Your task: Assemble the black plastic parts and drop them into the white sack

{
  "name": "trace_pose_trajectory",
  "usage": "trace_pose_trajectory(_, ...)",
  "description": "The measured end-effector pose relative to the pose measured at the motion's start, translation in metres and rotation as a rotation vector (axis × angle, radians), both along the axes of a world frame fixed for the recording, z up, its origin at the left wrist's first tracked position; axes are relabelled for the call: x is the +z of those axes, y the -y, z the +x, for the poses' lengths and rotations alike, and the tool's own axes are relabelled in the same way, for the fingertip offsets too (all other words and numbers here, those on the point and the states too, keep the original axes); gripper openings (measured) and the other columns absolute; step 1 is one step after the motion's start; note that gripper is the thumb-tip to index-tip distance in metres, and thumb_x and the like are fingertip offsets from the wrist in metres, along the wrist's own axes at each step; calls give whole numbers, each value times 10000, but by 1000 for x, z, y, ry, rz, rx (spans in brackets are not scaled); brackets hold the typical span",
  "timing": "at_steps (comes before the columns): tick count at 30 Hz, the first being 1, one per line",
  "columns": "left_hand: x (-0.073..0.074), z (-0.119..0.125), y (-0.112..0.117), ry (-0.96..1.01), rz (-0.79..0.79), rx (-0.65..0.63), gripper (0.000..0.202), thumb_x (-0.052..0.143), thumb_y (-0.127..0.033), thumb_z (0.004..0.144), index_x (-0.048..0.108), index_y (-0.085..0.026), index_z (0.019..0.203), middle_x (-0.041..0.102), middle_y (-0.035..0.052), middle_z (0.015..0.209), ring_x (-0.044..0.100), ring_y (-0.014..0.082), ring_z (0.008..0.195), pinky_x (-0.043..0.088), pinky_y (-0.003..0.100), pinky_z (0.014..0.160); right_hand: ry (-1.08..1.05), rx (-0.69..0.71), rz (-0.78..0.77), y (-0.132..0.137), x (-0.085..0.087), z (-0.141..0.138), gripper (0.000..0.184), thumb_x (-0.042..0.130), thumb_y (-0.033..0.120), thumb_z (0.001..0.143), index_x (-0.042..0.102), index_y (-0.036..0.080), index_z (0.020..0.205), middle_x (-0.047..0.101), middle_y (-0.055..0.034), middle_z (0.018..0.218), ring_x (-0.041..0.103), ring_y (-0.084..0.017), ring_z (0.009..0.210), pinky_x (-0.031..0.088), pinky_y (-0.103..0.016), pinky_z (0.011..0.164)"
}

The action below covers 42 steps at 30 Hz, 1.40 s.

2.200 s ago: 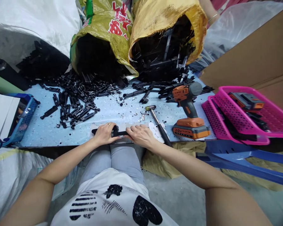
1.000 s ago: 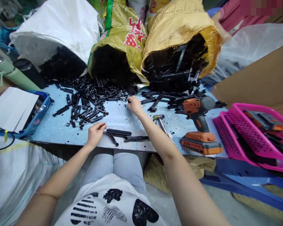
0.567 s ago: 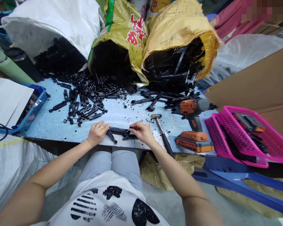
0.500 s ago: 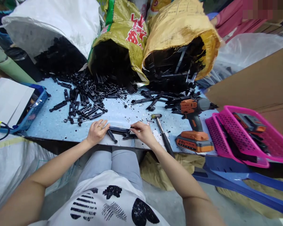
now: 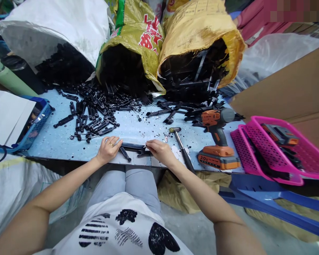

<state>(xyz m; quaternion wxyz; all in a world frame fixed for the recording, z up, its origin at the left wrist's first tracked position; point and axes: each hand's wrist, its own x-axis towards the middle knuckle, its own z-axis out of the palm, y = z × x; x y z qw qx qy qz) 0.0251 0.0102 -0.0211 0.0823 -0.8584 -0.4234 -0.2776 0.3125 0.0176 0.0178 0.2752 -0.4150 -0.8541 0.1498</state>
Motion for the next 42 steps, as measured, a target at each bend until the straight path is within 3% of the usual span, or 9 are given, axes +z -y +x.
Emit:
trace_pose_trajectory(6, 6, 9, 2, -43, -73, -67, 303, 480, -266, 902, 583, -184, 1175, 642, 123, 1139, 557, 252, 1109, 315, 462, 1001, -119, 130, 14, -3, -25, 3, 171, 561, 257, 887, 677, 229, 1010, 711, -61, 1014, 652, -179, 912, 508, -374, 839)
trace_pose_trajectory(11, 24, 53, -1, -217, -309, -256, 574, 493, -492, 870, 461, -108, 1296, 570, 167, 1223, 500, 290, 1149, 311, 452, 1002, -277, 143, -77, 3, -42, 7, 300, 567, 253, 886, 607, 239, 1183, 665, -89, 1142, 632, -177, 992, 501, -381, 852)
trace_pose_trajectory(13, 28, 70, -3, -252, -433, -204, 675, 531, -582, 813, 467, -89, 1271, 597, 168, 1132, 527, 295, 1054, 374, 419, 898, -247, 152, -93, 7, -45, 9, 328, 539, 241, 899, 583, 253, 1224, 651, -84, 1172, 622, -178, 1012, 497, -386, 862)
trace_pose_trajectory(16, 26, 84, -4, -248, -525, -93, 572, 548, -560, 814, 522, -111, 1168, 612, 136, 1037, 525, 284, 982, 385, 382, 802, -199, 95, -75, 11, -48, 10, 368, 570, 277, 881, 567, 259, 1249, 647, -85, 1177, 620, -192, 1004, 498, -396, 855)
trace_pose_trajectory(24, 23, 83, -1, -208, -552, -89, 469, 566, -488, 830, 523, -130, 1131, 598, 118, 1050, 501, 275, 1001, 358, 385, 801, -60, 289, -76, -9, -45, 24, 451, 616, 382, 844, 543, 269, 1274, 657, -72, 1139, 605, -190, 993, 503, -368, 847)
trace_pose_trajectory(30, 20, 88, 5, -145, -536, -7, 450, 586, -476, 807, 534, -148, 1110, 597, 113, 1049, 498, 276, 1008, 366, 388, 821, 96, 210, 101, -3, -55, 25, 437, 553, 360, 889, 512, 233, 1305, 672, -92, 1080, 616, -187, 868, 500, -334, 738)
trace_pose_trajectory(37, 22, 83, 6, -184, -507, -80, 611, 539, -594, 792, 529, -104, 1157, 594, 147, 1069, 510, 289, 995, 377, 396, 834, 22, 383, -13, -17, -43, 32, 421, 549, 398, 887, 520, 253, 1282, 665, -59, 1039, 595, -151, 897, 482, -283, 784)
trace_pose_trajectory(40, 28, 75, 10, -325, -422, -129, 653, 504, -515, 856, 412, -63, 1318, 544, 195, 1201, 499, 299, 1069, 358, 408, 876, 255, 269, 87, -13, -36, 37, 424, 513, 456, 893, 563, 212, 1236, 657, -94, 1019, 588, -181, 852, 454, -295, 711)
trace_pose_trajectory(42, 29, 69, 10, -397, -369, -125, 626, 468, -469, 892, 378, -55, 1353, 536, 213, 1219, 520, 298, 1051, 370, 401, 849, 377, 136, 178, -9, -36, 40, 449, 506, 540, 866, 664, 150, 1020, 655, -108, 837, 575, -194, 746, 416, -293, 631)
